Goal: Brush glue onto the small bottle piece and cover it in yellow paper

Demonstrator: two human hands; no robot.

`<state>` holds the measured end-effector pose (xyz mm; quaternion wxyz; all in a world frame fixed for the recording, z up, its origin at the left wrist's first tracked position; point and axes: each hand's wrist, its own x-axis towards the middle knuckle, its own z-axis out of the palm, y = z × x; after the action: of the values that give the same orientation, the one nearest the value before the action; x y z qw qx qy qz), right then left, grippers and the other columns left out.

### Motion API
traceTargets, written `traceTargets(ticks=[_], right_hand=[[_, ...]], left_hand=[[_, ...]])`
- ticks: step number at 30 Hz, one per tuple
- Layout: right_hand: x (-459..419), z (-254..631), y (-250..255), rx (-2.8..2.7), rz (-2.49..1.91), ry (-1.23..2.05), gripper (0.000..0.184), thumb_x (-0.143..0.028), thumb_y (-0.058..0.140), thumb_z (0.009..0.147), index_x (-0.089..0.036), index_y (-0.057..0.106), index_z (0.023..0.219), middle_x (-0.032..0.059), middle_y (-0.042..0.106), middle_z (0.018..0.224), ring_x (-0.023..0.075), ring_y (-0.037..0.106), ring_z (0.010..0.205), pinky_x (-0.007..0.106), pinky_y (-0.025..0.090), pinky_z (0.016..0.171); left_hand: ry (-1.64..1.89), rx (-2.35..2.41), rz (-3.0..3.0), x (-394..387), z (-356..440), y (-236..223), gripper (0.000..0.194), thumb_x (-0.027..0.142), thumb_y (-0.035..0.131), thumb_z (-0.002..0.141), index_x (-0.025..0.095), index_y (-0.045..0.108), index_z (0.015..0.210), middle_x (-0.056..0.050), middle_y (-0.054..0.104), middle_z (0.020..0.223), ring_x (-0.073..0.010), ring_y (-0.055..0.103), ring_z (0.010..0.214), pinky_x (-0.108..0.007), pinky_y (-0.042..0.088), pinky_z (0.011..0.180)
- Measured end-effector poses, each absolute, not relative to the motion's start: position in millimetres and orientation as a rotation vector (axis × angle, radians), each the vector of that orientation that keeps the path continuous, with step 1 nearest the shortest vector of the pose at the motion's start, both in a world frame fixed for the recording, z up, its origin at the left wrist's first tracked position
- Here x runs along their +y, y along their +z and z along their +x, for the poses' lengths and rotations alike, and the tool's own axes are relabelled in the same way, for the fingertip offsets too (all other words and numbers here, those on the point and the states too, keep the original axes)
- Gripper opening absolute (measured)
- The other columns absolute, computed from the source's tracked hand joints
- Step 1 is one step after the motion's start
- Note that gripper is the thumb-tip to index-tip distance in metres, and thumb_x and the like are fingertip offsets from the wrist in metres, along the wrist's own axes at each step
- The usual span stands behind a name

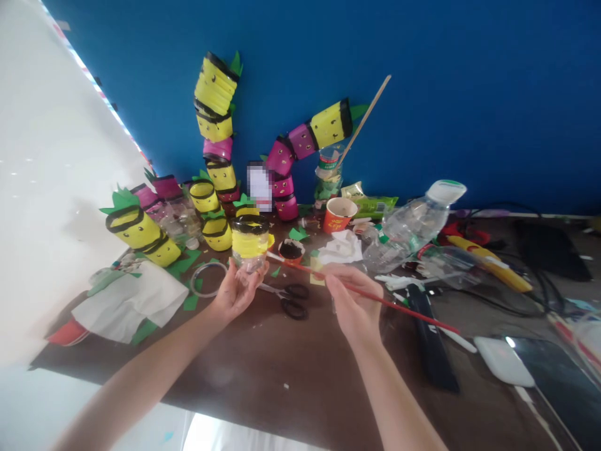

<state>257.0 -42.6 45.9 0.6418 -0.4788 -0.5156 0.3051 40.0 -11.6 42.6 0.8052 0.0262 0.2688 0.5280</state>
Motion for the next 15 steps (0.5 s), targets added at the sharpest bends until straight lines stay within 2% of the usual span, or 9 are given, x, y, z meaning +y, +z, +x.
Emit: traceTargets(ticks=[3, 8, 11, 15], right_hand=[[-44, 250, 52, -1.236, -1.105, 0.647, 0.016, -0.040, 0.071, 0.074, -0.025, 0.072, 0.072, 0.0031, 0.073, 0.075, 0.0213, 0.068, 0.071, 0.035, 0.054, 0.068], [-43, 254, 54, -1.184, -1.211, 0.480, 0.013, -0.035, 0.071, 0.075, -0.023, 0.071, 0.072, 0.0017, 0.070, 0.066, 0.0181, 0.066, 0.061, 0.030, 0.052, 0.058], [-40, 259, 48, -1.133, -1.136, 0.630, 0.018, -0.040, 0.070, 0.074, -0.023, 0.071, 0.072, 0.0026, 0.070, 0.065, 0.0204, 0.067, 0.064, 0.033, 0.054, 0.060], [-39, 256, 43, -1.151, -1.075, 0.766, 0.021, -0.044, 0.071, 0.072, -0.023, 0.071, 0.073, 0.0040, 0.072, 0.071, 0.0214, 0.069, 0.069, 0.034, 0.056, 0.063]], left_hand=[[1.132, 0.587, 0.039, -13, 41, 41, 0.050, 0.039, 0.030, 0.098, 0.010, 0.041, 0.136, -0.012, 0.067, 0.095, -0.0128, 0.068, 0.080, -0.018, 0.056, 0.073], [1.070, 0.582, -0.019, -12, 39, 43, 0.061, 0.047, 0.032, 0.095, 0.007, 0.036, 0.140, -0.013, 0.066, 0.094, -0.0097, 0.066, 0.070, -0.013, 0.054, 0.067], [1.040, 0.552, -0.016, -12, 37, 45, 0.066, 0.051, 0.028, 0.095, 0.004, 0.034, 0.141, -0.014, 0.065, 0.091, -0.0084, 0.065, 0.066, -0.011, 0.052, 0.063], [0.992, 0.524, -0.008, -14, 36, 47, 0.063, 0.050, 0.024, 0.096, 0.007, 0.035, 0.140, -0.012, 0.065, 0.090, -0.0078, 0.064, 0.063, -0.011, 0.052, 0.059]])
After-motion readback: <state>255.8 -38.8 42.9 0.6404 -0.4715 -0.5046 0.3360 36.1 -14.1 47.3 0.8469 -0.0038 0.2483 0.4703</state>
